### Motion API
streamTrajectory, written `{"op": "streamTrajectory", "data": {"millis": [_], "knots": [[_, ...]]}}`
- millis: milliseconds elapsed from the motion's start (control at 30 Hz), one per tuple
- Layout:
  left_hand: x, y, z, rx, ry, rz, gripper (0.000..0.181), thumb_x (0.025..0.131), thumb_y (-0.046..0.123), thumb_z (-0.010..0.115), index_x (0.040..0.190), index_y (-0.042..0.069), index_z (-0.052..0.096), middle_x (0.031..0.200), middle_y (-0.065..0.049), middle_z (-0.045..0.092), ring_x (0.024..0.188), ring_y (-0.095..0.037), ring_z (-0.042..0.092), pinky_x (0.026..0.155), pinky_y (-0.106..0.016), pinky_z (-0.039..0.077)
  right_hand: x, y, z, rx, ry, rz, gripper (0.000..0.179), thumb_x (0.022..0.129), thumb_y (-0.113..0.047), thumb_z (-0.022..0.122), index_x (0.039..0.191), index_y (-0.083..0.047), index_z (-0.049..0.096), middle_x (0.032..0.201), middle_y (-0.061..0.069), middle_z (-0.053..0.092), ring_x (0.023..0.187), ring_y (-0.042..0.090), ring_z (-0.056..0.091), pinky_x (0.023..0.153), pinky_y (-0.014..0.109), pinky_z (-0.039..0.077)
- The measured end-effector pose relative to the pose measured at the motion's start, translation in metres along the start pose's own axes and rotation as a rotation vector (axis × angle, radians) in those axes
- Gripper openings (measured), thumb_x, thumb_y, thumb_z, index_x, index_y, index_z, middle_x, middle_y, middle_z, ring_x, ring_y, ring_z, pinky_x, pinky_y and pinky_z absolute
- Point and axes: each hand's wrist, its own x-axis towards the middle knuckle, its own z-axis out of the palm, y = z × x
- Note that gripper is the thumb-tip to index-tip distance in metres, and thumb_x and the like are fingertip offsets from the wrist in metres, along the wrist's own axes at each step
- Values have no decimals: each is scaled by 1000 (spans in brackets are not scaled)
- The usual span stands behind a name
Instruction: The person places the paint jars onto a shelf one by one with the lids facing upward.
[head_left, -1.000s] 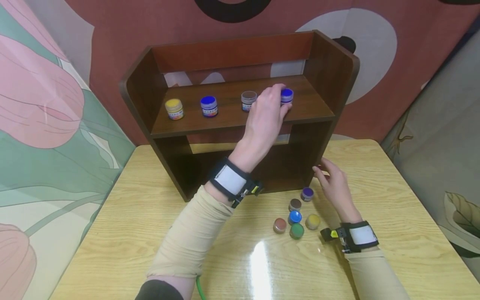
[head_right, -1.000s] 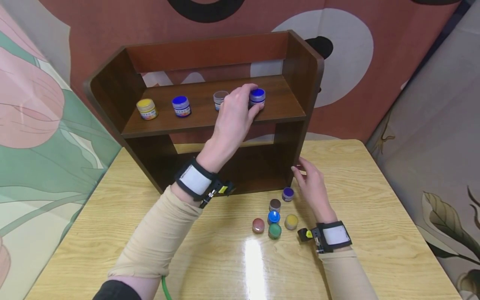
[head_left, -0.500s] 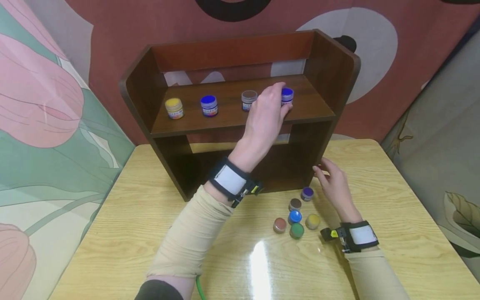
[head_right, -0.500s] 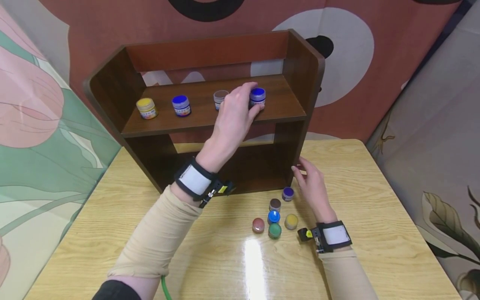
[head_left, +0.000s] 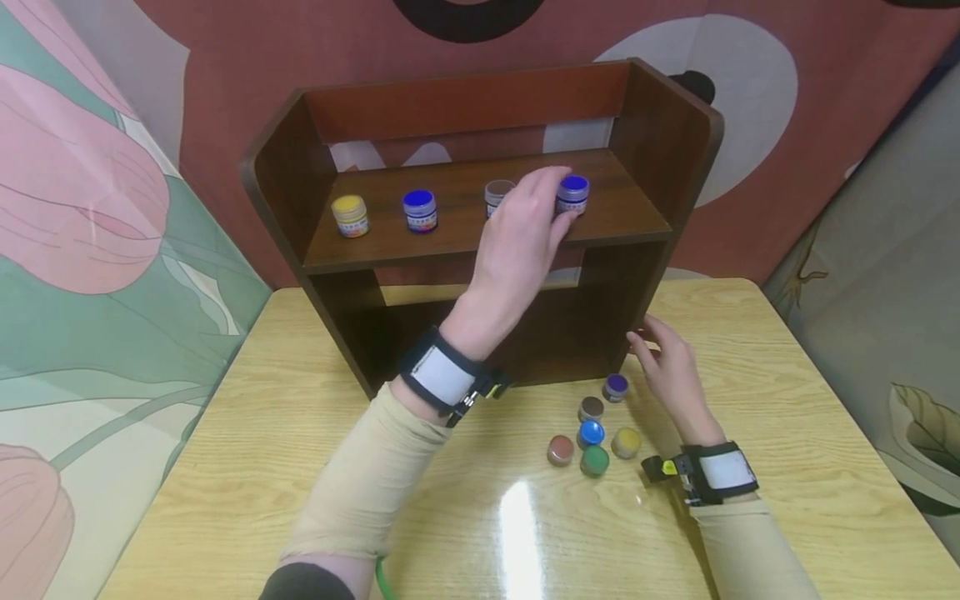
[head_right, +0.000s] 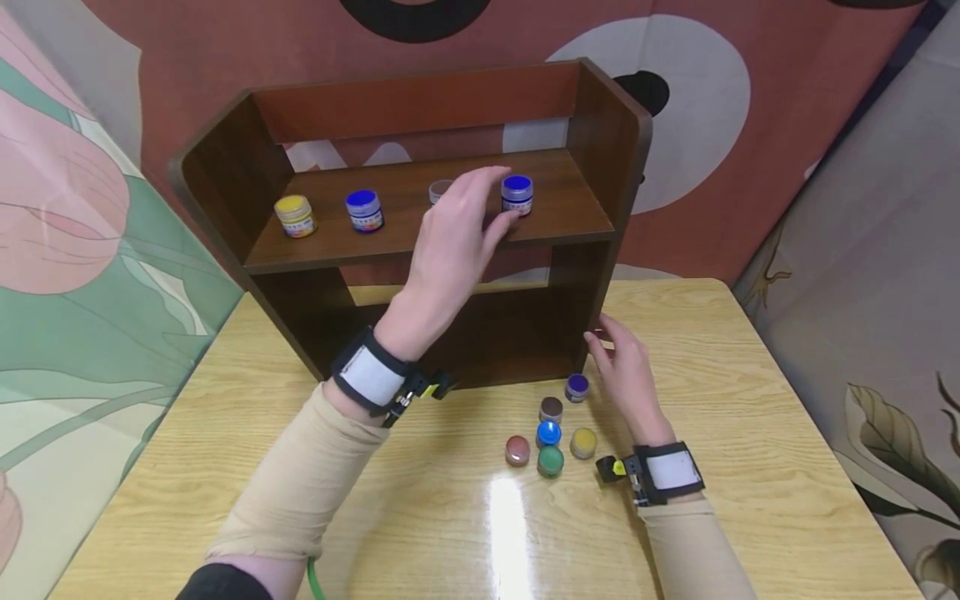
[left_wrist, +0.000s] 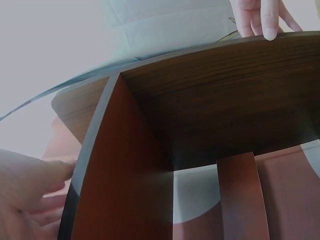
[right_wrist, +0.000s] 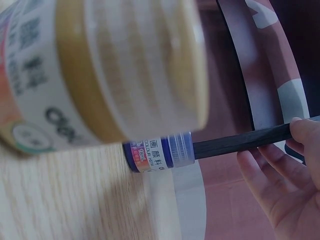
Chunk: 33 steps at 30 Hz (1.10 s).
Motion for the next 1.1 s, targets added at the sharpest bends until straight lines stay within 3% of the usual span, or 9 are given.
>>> {"op": "streamTrajectory", "data": {"millis": [133,333,467,667,833,1100], "knots": [[-11,-5,-6,17,84,61,42,96,29,66,133,11,59,134,-5,66,123,-17,64,103,-26,54,0,0,0,2,-1,1,37,104,-19,52,136,-2,56,130,23,63,113,39,65,86,47,57],[-31,-18,-18,42,279,171,31,97,25,66,123,9,67,120,-6,73,104,-19,71,84,-26,60,0,0,0,12,-2,-2,37,104,-19,52,136,-1,56,131,23,63,113,39,65,86,46,57],[-44,-32,-25,50,397,204,26,97,23,64,117,8,70,112,-8,75,93,-22,71,79,-28,60,1,-1,-1,18,3,-8,36,104,-18,52,135,0,56,129,24,63,112,39,66,85,44,57],[-65,-55,-33,88,510,186,25,92,21,70,112,6,71,109,-9,75,96,-26,70,82,-35,59,1,-1,-2,17,-2,-7,36,104,-19,52,135,-1,56,129,23,64,113,39,65,85,43,57],[-85,-76,-38,121,583,153,32,89,25,73,114,6,68,117,-12,71,103,-31,63,87,-40,52,2,1,-1,6,15,-16,36,103,-18,52,134,-1,57,128,23,65,110,38,66,83,39,59],[-110,-109,-43,111,687,34,41,87,25,73,122,6,61,128,-15,60,118,-33,49,102,-46,39,1,1,0,13,15,-13,36,103,-18,53,135,-1,57,129,24,64,111,38,67,83,40,58]]}}
